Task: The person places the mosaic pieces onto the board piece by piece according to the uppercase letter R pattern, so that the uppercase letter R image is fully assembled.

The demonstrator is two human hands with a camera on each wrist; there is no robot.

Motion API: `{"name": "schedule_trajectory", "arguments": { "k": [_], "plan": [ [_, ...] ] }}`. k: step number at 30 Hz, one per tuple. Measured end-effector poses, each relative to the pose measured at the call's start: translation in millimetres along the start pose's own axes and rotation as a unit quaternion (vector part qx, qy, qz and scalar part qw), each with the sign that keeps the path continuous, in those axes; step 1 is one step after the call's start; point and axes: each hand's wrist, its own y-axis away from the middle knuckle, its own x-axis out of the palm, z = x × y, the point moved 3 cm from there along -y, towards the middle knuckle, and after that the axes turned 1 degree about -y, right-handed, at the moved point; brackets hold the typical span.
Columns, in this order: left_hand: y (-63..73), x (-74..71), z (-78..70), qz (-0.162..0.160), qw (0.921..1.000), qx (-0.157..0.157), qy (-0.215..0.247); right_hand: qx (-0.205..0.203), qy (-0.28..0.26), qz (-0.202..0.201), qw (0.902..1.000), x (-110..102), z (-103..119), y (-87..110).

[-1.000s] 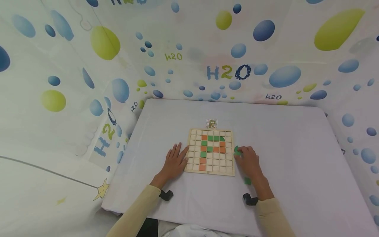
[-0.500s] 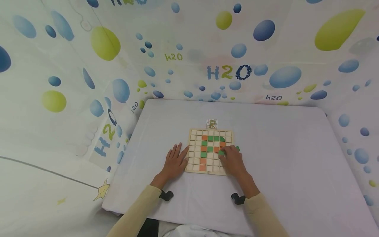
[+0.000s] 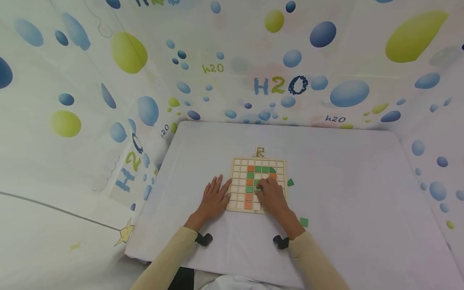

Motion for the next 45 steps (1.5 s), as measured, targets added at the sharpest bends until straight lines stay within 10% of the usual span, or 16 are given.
{"name": "schedule_trajectory", "arguments": {
  "k": [45],
  "plan": [
    [-4.8,11.4,10.6,-0.018,0.9996,0.014,-0.019,-0.028,0.002,-0.024,0.9993,1,2,8.1]
  ]
}}
